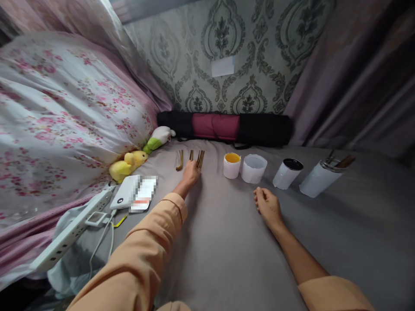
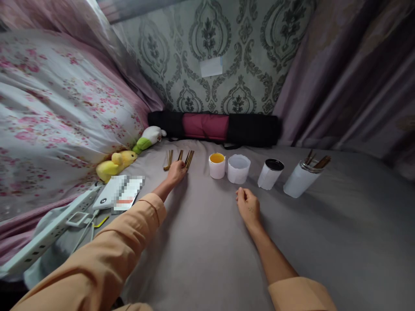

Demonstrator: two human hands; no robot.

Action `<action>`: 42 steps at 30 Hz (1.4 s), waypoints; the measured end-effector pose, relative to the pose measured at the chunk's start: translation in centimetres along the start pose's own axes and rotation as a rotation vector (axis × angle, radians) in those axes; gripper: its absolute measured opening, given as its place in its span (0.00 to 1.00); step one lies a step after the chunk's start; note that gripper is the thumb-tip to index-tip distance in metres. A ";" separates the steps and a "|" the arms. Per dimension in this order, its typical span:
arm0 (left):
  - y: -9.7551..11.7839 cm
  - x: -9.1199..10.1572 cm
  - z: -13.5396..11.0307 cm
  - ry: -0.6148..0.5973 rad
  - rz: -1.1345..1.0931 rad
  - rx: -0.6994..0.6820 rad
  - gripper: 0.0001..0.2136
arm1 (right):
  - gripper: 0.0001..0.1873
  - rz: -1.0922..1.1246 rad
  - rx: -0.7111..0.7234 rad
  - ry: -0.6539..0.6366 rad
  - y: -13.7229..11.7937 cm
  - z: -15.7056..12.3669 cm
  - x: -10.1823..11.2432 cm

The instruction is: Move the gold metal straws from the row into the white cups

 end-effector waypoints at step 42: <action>0.7 0.5 0.1 -0.069 0.092 0.028 0.09 | 0.23 -0.016 -0.002 -0.001 0.0 0.0 0.1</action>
Point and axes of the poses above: each hand's wrist, its own z-axis towards the middle knuckle, its own x-axis out of the back of the hand, y = z × x, the point moved 1 cm from there along z, towards the middle knuckle, and after that the axes turned 15 degrees about -y, right-handed, at the moved point
